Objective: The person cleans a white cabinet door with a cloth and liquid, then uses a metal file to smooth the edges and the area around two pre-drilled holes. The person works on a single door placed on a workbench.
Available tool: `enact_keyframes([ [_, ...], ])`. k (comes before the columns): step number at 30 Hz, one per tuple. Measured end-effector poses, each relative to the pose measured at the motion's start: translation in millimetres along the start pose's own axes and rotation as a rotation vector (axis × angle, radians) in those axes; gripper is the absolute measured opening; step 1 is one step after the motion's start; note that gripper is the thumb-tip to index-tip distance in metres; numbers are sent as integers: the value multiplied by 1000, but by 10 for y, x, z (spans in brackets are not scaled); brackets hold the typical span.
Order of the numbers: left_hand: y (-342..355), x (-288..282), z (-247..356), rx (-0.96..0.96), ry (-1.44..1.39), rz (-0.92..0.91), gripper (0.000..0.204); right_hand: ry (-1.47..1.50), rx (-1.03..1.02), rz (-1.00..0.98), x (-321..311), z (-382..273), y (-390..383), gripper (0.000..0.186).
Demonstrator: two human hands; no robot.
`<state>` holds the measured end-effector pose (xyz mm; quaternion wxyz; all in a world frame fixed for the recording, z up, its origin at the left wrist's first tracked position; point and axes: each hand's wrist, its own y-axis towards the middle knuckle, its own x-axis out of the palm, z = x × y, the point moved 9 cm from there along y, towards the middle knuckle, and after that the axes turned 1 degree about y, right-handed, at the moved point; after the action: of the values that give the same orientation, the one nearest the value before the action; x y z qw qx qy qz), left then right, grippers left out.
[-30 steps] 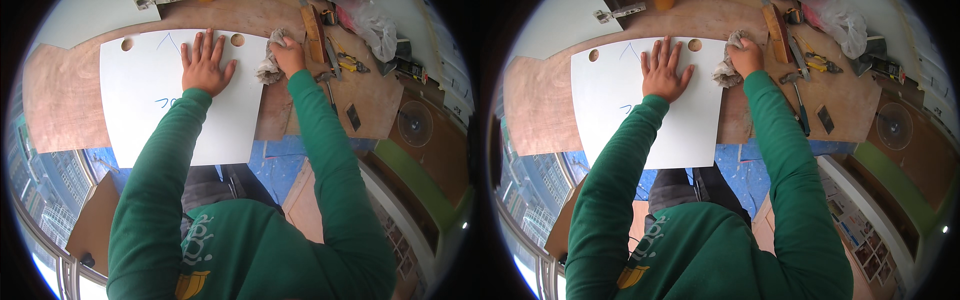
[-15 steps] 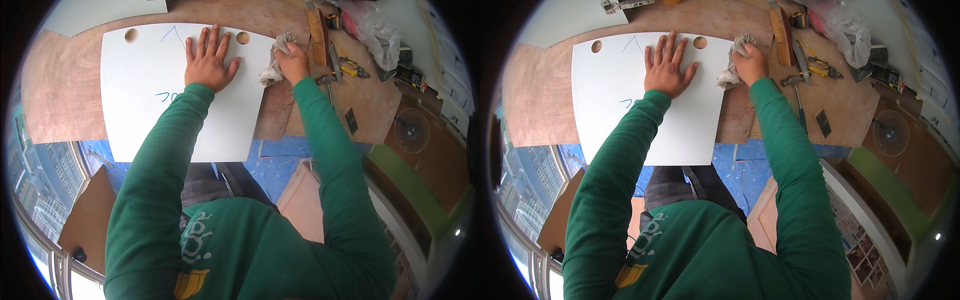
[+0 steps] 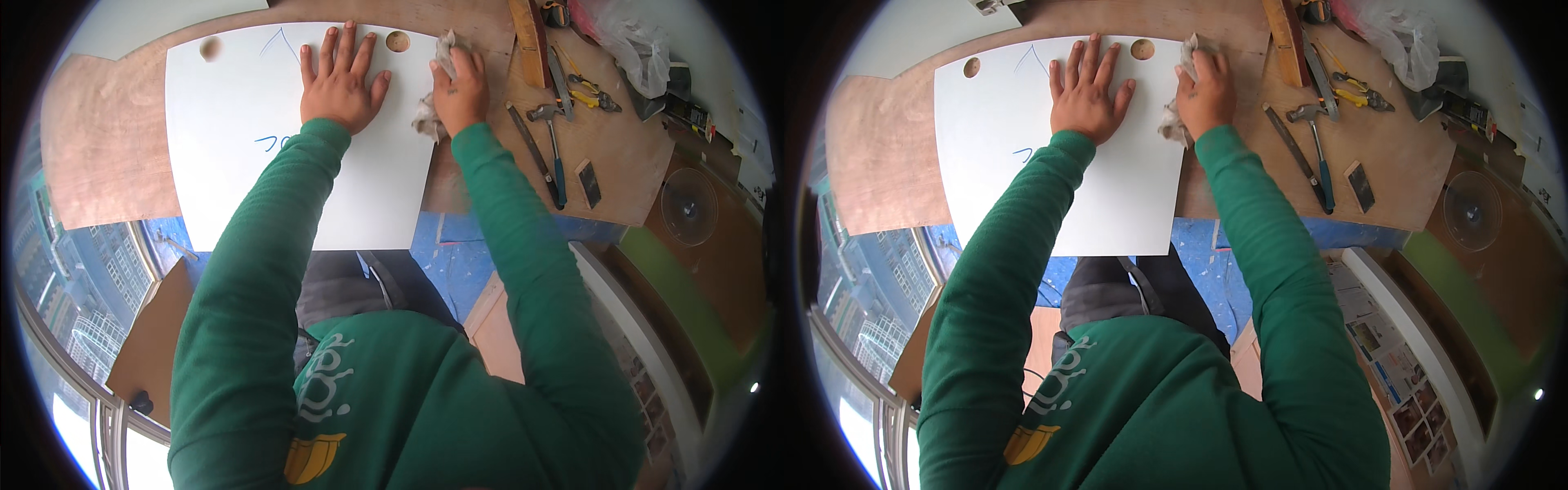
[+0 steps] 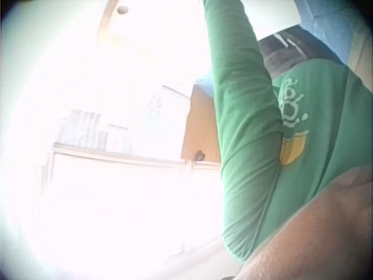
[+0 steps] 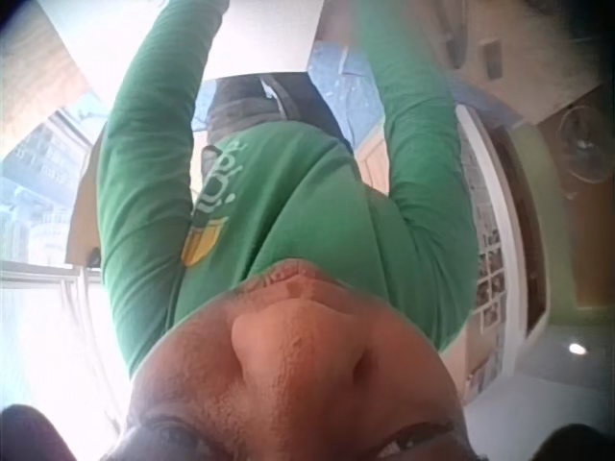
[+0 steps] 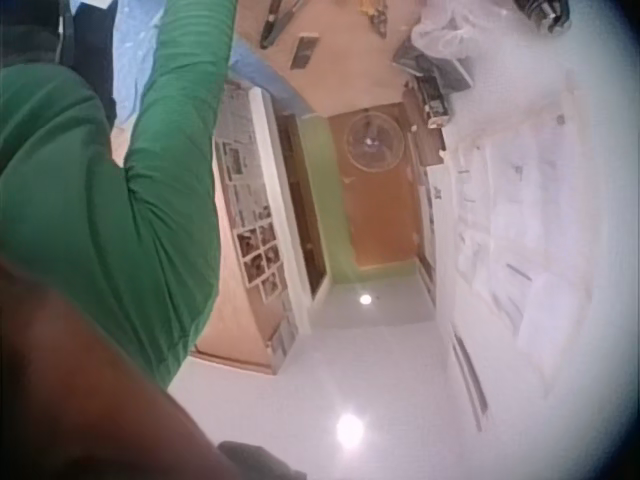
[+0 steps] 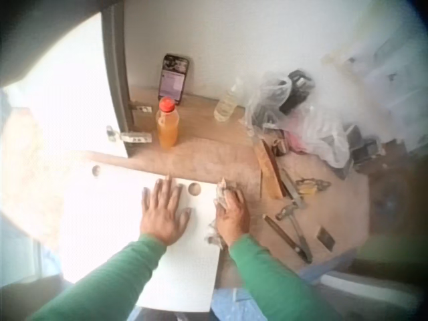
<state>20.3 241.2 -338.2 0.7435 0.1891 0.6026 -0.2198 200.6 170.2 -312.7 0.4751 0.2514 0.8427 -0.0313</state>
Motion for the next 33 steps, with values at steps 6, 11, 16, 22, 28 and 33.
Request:
enact_keyframes([
  [6,-12,24,-31,28,-4,45,58,-1,-156,4,77,-276,-349,20],
  [11,-32,48,-54,31,-22,41,58,130,-192,-407,-213,-631,-2229,25],
  [16,-26,33,-8,52,-20,84,58,317,71,-382,-255,-189,-2150,37],
  [22,4,18,-10,75,-32,113,59,200,338,-123,-103,229,-560,33],
  [28,-12,38,-29,79,-30,128,59,219,420,-223,-118,235,-1429,34],
  [33,-35,8,-54,66,-23,118,60,352,509,-273,-90,296,-1335,30],
])
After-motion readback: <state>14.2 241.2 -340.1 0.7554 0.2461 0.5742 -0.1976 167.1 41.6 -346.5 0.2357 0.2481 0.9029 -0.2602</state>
